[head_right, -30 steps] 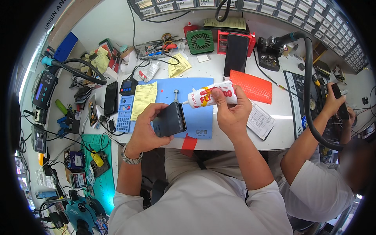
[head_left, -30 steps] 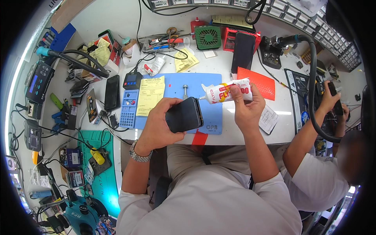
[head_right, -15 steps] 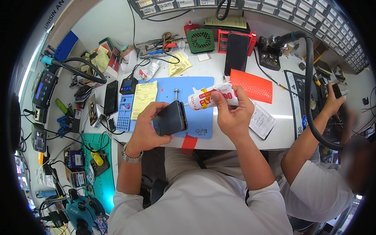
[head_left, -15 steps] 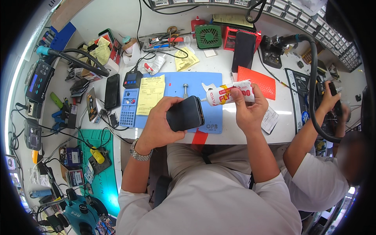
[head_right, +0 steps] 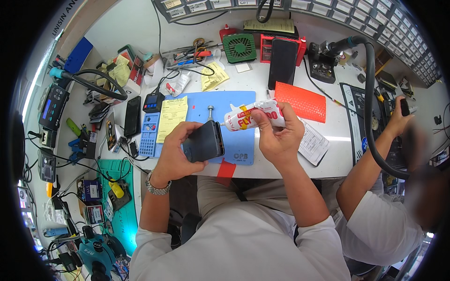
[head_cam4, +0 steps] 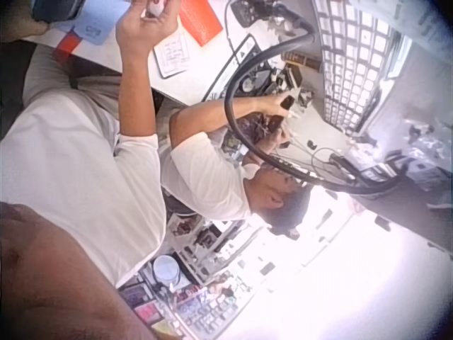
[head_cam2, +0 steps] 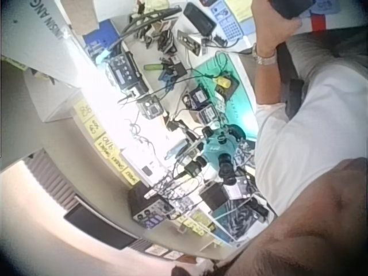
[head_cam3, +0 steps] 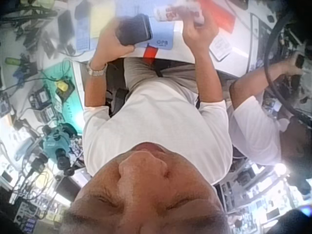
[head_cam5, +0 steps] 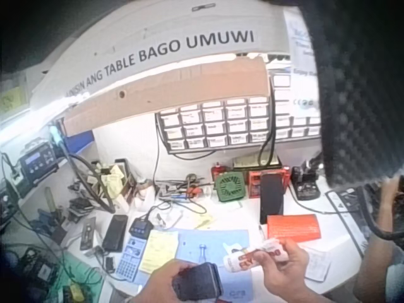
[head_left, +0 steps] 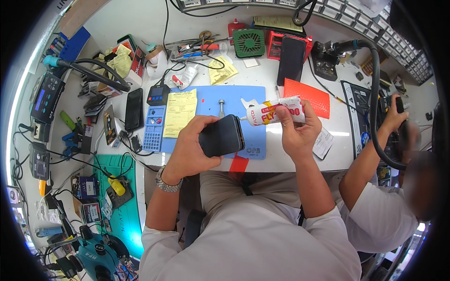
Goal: The person removes a protective film from the back of a smartphone, applies adhesive along the edges, and reattaches the back cover. The person then hands the phone to a customer across the counter.
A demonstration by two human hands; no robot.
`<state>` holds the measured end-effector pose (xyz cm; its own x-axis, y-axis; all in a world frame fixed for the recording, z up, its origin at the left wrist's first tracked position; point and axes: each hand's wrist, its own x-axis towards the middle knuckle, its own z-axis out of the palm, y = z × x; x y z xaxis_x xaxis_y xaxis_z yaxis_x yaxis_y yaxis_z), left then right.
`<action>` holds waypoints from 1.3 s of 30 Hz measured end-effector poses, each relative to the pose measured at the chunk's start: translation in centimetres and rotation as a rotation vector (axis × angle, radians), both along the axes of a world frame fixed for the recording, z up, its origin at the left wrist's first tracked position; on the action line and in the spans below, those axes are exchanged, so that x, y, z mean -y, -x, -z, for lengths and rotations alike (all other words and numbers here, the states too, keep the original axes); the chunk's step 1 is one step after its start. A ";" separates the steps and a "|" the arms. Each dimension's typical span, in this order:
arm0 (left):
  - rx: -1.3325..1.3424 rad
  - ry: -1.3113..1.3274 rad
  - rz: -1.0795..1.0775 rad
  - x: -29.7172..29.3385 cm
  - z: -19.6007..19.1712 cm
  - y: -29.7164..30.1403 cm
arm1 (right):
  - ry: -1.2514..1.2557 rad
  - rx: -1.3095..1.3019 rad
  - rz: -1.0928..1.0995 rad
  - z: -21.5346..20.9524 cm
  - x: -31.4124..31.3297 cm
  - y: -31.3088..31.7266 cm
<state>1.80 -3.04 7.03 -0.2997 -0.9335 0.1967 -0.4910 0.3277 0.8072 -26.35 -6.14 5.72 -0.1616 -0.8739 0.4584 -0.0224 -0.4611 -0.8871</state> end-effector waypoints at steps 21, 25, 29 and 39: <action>-0.004 -0.001 -0.001 0.0 -0.1 0.0 | 0.005 -0.005 0.010 0.0 -0.2 0.2; -0.014 -0.006 0.005 0.0 0.1 0.0 | 0.005 -0.015 0.009 0.1 -0.3 0.2; -0.016 -0.013 0.005 0.1 0.1 0.0 | 0.016 0.010 -0.003 0.1 -0.4 0.3; -0.027 -0.014 0.007 0.2 0.3 -0.3 | 0.017 0.006 -0.014 0.1 -0.9 0.3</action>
